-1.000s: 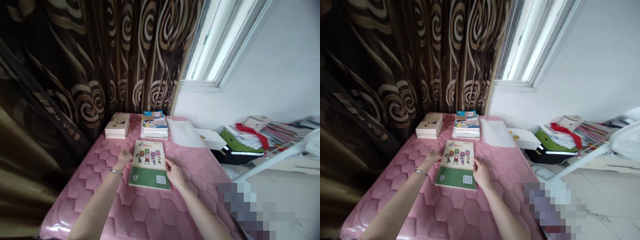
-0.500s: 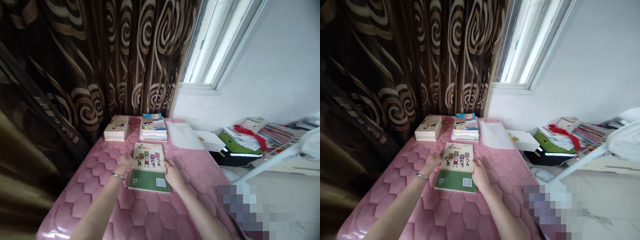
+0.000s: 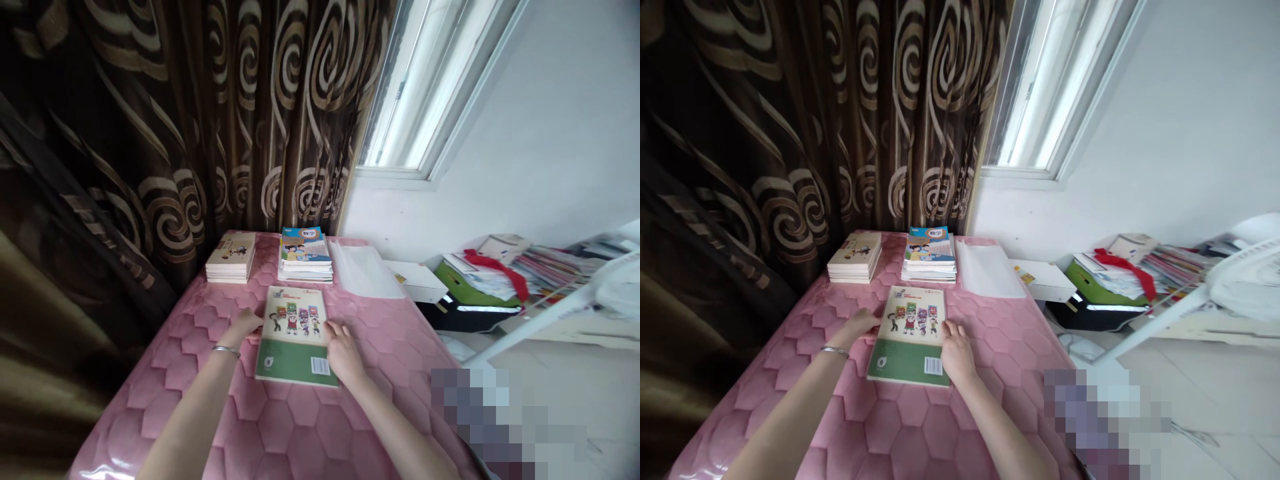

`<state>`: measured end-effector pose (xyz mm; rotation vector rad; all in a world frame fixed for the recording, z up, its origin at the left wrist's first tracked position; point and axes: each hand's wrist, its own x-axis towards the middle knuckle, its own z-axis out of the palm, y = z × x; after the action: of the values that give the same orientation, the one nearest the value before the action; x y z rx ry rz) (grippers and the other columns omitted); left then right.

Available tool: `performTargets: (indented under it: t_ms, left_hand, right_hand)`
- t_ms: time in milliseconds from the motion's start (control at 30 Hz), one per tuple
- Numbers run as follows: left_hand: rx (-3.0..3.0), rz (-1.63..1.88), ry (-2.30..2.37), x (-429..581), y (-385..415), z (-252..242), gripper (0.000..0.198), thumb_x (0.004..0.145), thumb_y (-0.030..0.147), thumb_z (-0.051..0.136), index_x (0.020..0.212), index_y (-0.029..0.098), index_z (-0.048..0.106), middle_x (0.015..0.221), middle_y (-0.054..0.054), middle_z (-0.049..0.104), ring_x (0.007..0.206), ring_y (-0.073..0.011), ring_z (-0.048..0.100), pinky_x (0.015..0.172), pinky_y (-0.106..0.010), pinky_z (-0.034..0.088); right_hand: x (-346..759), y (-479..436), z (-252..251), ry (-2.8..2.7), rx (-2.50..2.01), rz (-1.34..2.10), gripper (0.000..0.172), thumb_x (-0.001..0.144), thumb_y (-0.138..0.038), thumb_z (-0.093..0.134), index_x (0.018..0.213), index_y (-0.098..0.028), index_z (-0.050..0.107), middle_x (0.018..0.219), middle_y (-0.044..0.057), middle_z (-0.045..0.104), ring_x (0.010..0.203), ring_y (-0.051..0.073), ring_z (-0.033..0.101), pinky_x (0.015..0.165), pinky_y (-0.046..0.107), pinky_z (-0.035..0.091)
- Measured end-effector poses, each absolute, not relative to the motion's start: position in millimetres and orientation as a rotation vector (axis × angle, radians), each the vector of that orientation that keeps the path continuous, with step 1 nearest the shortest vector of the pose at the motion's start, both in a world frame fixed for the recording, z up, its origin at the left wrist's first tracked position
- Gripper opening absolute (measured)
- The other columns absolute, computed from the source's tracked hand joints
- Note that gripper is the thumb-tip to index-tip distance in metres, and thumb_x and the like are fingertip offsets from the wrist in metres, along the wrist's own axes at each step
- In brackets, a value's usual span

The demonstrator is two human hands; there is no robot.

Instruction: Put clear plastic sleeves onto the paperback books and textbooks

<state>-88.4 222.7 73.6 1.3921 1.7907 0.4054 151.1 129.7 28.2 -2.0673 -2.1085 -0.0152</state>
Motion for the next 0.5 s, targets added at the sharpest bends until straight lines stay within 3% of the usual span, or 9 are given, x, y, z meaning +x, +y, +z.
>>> performTargets:
  t_ms: [233, 500]
  left_hand:
    - [1.137, 0.420, 1.661, -90.2, 228.5, 72.9, 0.013, 0.068, 0.014, 0.071, 0.071, 0.013, 0.059, 0.054, -0.002, 0.062, 0.061, -0.0191, 0.066, 0.056, -0.025, 0.053]
    - [0.888, 0.530, 1.379, -101.3, 214.9, 71.1, 0.030, 0.058, 0.018, 0.082, 0.066, 0.015, 0.053, 0.054, 0.003, 0.061, 0.052, -0.0095, 0.058, 0.056, -0.021, 0.049]
  right_hand:
    - [153.7, 131.5, 20.5, -2.094, -2.037, -0.040, 0.060, 0.075, 0.004, 0.036, 0.131, -0.008, 0.052, 0.132, 0.013, 0.052, 0.113, 0.024, 0.047, 0.099, 0.031, 0.034]
    - [153.0, 134.7, 26.3, -2.019, -1.944, 0.018, 0.061, 0.067, 0.008, 0.039, 0.122, -0.011, 0.059, 0.126, 0.012, 0.056, 0.113, 0.021, 0.050, 0.099, 0.027, 0.036]
